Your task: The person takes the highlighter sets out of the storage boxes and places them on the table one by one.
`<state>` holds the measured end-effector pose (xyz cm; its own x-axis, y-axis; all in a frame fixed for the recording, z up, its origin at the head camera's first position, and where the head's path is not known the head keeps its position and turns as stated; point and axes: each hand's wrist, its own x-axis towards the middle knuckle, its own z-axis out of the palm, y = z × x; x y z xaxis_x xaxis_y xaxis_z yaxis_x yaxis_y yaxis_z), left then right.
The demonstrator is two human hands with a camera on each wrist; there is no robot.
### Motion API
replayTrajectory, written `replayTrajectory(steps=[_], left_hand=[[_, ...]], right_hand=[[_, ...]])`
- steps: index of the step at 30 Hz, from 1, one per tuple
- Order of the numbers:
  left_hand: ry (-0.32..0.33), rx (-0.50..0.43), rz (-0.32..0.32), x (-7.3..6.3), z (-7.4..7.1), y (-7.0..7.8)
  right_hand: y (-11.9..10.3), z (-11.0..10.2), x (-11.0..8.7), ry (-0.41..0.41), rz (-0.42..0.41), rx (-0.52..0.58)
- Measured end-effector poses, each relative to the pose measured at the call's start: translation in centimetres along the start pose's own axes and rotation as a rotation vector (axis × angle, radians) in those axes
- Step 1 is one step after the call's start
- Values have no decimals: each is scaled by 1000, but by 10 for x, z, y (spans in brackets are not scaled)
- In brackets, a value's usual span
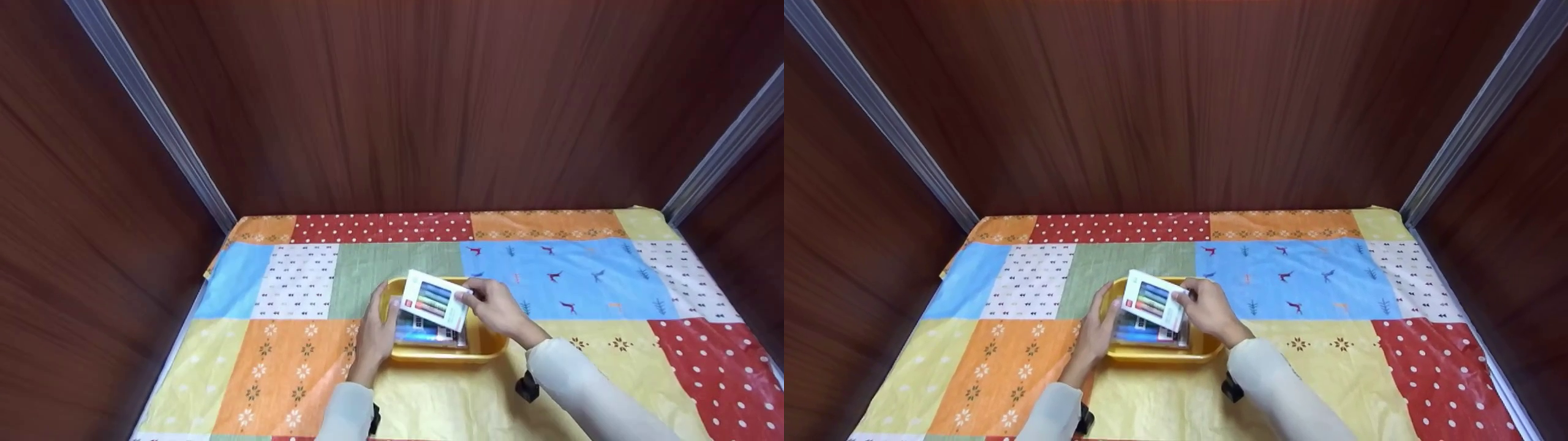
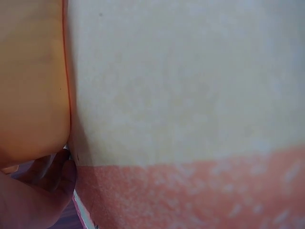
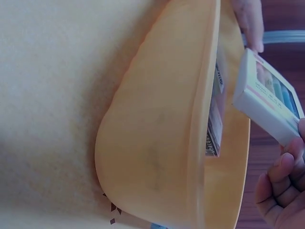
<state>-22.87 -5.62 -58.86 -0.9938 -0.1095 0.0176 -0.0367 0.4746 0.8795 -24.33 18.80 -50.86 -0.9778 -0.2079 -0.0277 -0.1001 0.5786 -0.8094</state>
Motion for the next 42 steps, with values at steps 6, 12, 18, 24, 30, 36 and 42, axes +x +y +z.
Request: replayTrajectory(steps=[6, 12, 18, 24, 30, 36, 42], left_hand=[[4, 2, 17, 2, 0, 1], [-5, 4, 9, 3, 1, 0], [0, 3, 27, 3, 1, 2], [3, 4, 15, 1, 0, 0], [6, 14, -2, 1, 0, 2], [-23, 34, -9, 4, -5, 2], [-12, 26, -21, 2, 2, 2]], right_hand=[[1, -3, -2, 55, 15, 7], [1, -6, -8, 111, -14, 46], [-4, -13, -17, 161, -45, 103], [-3, -18, -22, 186, -33, 109], [1, -20, -25, 192, -21, 115], [6, -21, -33, 254, 31, 143], [13, -33, -47, 286, 61, 169]])
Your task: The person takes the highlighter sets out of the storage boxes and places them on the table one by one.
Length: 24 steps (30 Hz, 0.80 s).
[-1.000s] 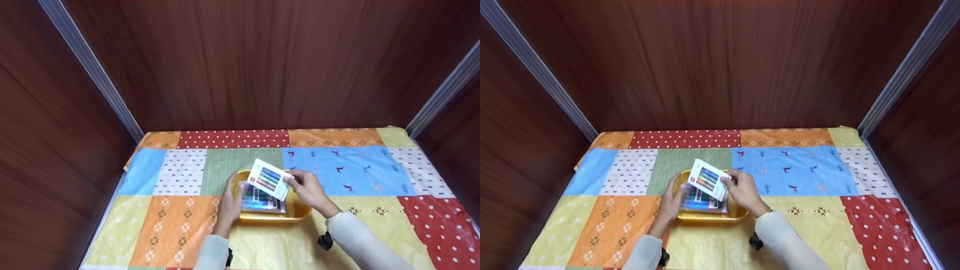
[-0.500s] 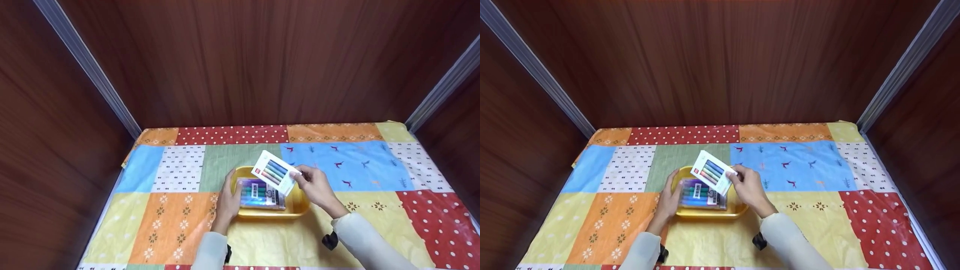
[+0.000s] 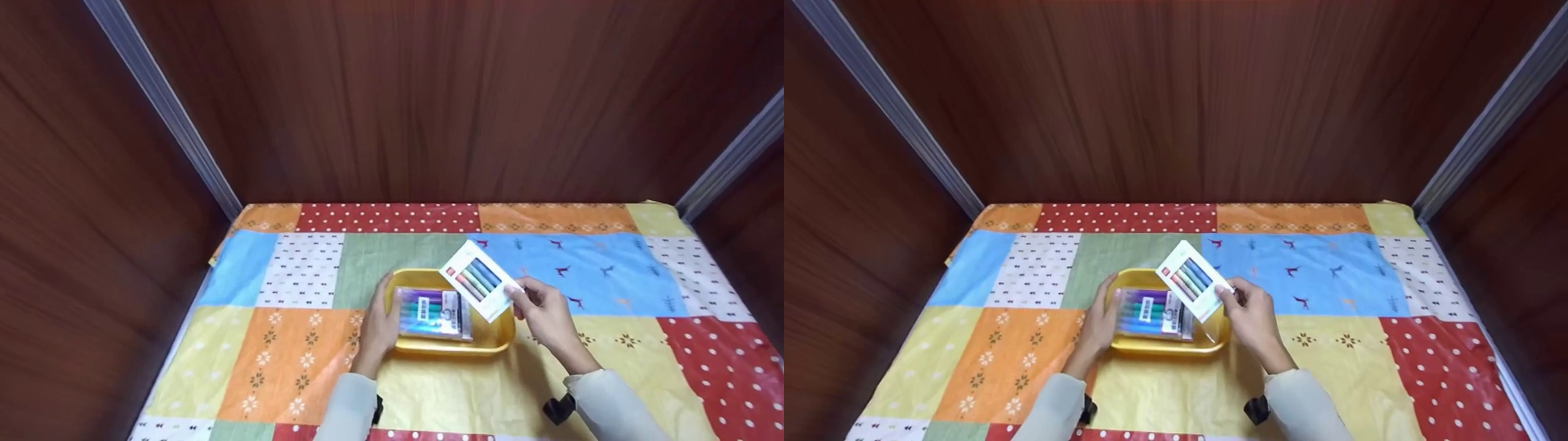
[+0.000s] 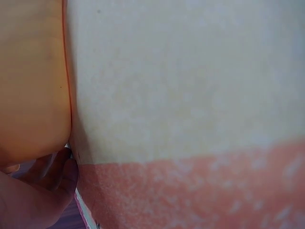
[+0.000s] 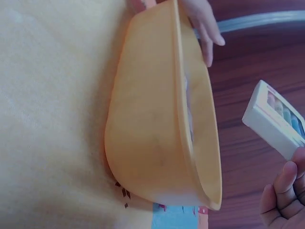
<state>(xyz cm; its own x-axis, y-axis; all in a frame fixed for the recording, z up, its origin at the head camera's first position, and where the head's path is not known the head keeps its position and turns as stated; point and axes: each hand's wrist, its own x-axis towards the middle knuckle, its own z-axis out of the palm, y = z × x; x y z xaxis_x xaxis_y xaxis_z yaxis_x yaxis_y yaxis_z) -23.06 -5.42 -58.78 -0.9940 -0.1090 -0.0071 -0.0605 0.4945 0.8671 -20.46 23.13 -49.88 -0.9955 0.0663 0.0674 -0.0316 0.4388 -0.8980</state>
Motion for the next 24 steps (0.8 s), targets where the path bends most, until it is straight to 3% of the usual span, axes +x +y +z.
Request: replayTrajectory(steps=[15, 24], left_hand=[[10, -22, 26, 3, -2, 5], [4, -24, 11, -2, -1, 0]], right_hand=[[1, -14, -9, 130, 100, 117], [15, -18, -11, 182, 149, 156]])
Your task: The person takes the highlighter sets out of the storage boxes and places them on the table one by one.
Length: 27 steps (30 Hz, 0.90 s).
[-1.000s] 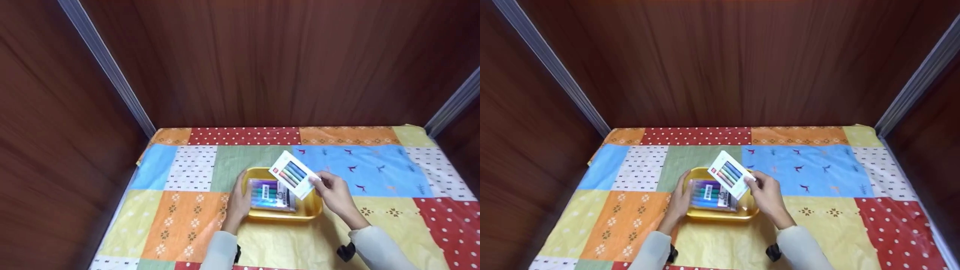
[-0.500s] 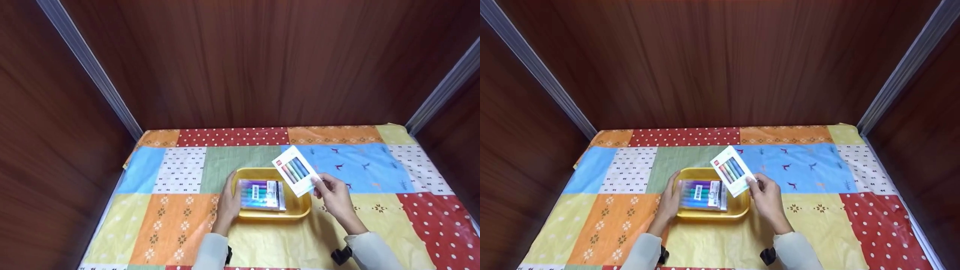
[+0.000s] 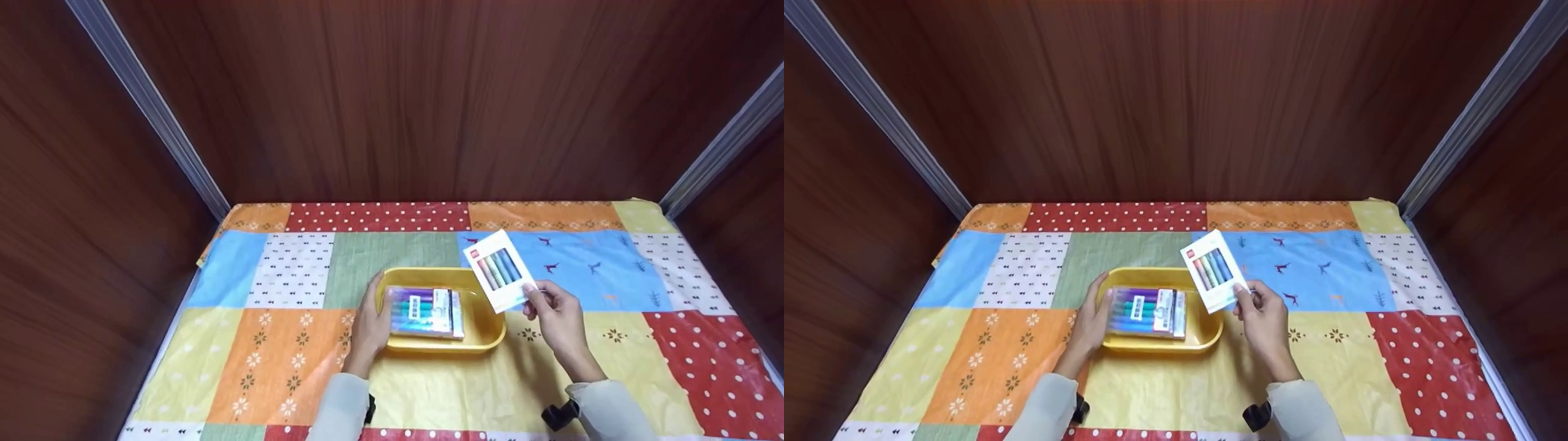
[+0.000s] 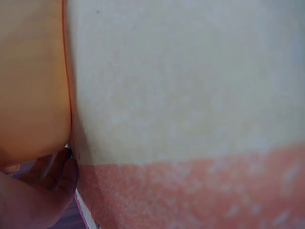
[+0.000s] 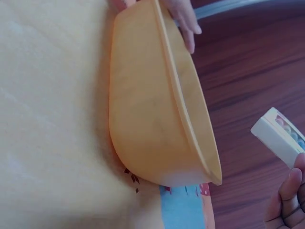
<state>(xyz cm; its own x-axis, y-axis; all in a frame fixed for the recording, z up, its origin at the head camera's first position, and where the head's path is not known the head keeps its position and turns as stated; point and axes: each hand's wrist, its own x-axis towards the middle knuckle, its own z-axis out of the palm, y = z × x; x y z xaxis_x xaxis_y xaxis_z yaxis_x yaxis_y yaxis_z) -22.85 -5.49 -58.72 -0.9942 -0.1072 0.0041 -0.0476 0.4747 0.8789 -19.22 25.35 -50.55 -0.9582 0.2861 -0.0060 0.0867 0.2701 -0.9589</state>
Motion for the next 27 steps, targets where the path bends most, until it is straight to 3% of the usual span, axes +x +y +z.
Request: replayTrajectory(steps=[19, 27], left_hand=[[-4, 1, -11, 1, 0, 2], [20, 8, 29, 0, 1, 1]], right_hand=[[10, -9, -5, 86, 10, 52], [16, -12, -9, 103, 52, 61]])
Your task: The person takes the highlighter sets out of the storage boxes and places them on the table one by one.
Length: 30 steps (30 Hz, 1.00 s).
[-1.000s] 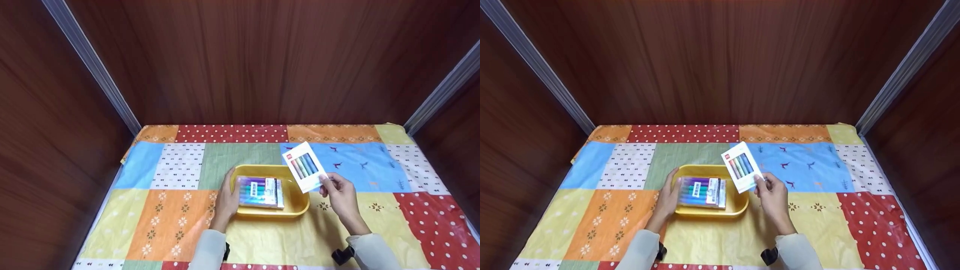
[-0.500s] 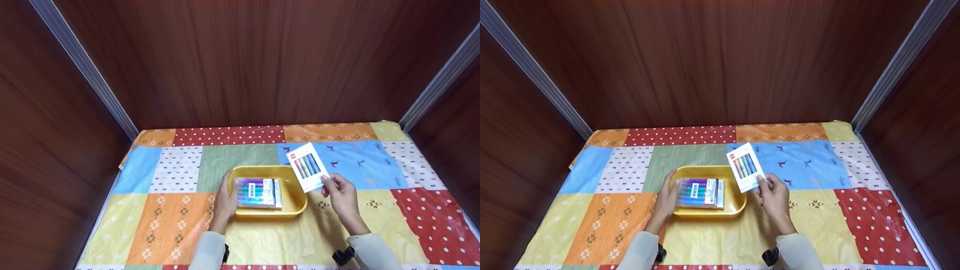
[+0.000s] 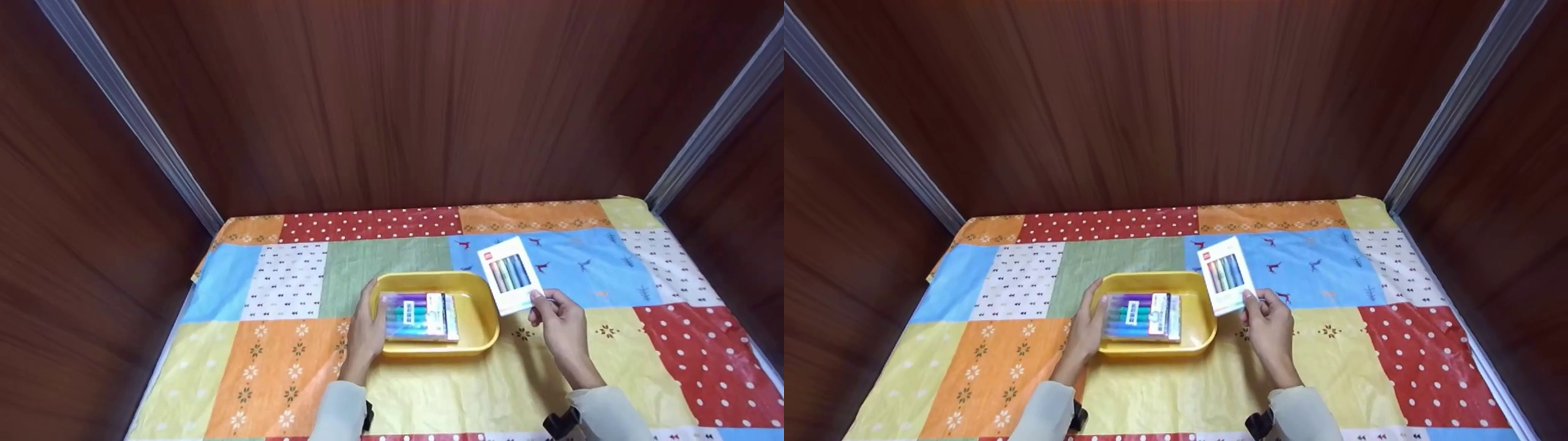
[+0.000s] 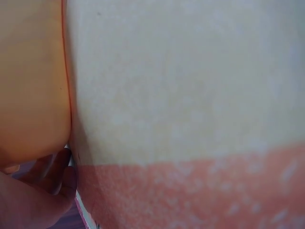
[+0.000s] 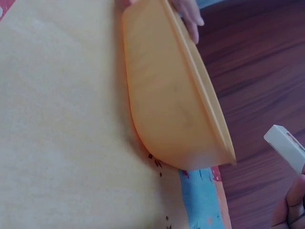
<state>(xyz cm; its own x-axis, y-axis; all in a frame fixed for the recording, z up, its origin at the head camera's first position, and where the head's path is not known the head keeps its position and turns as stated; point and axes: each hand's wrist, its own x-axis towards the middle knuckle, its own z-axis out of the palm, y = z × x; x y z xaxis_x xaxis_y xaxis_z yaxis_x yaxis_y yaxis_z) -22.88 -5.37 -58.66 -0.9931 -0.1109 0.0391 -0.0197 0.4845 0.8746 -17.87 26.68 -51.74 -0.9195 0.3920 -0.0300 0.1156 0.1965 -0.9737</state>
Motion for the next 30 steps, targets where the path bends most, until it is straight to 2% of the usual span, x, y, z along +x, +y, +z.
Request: replayTrajectory(steps=[6, 12, 17, 30], left_hand=[[6, -23, -3, -1, 0, -1], [-10, -10, -12, -1, 0, 0], [-8, -2, 7, 0, -1, 0], [-20, -9, -17, -1, -1, 1]], right_hand=[[4, -1, 2, 5, -14, -12], [14, -4, -1, 28, 30, -17], [23, -4, -3, 71, 59, 5], [40, -5, -9, 74, 102, -33]])
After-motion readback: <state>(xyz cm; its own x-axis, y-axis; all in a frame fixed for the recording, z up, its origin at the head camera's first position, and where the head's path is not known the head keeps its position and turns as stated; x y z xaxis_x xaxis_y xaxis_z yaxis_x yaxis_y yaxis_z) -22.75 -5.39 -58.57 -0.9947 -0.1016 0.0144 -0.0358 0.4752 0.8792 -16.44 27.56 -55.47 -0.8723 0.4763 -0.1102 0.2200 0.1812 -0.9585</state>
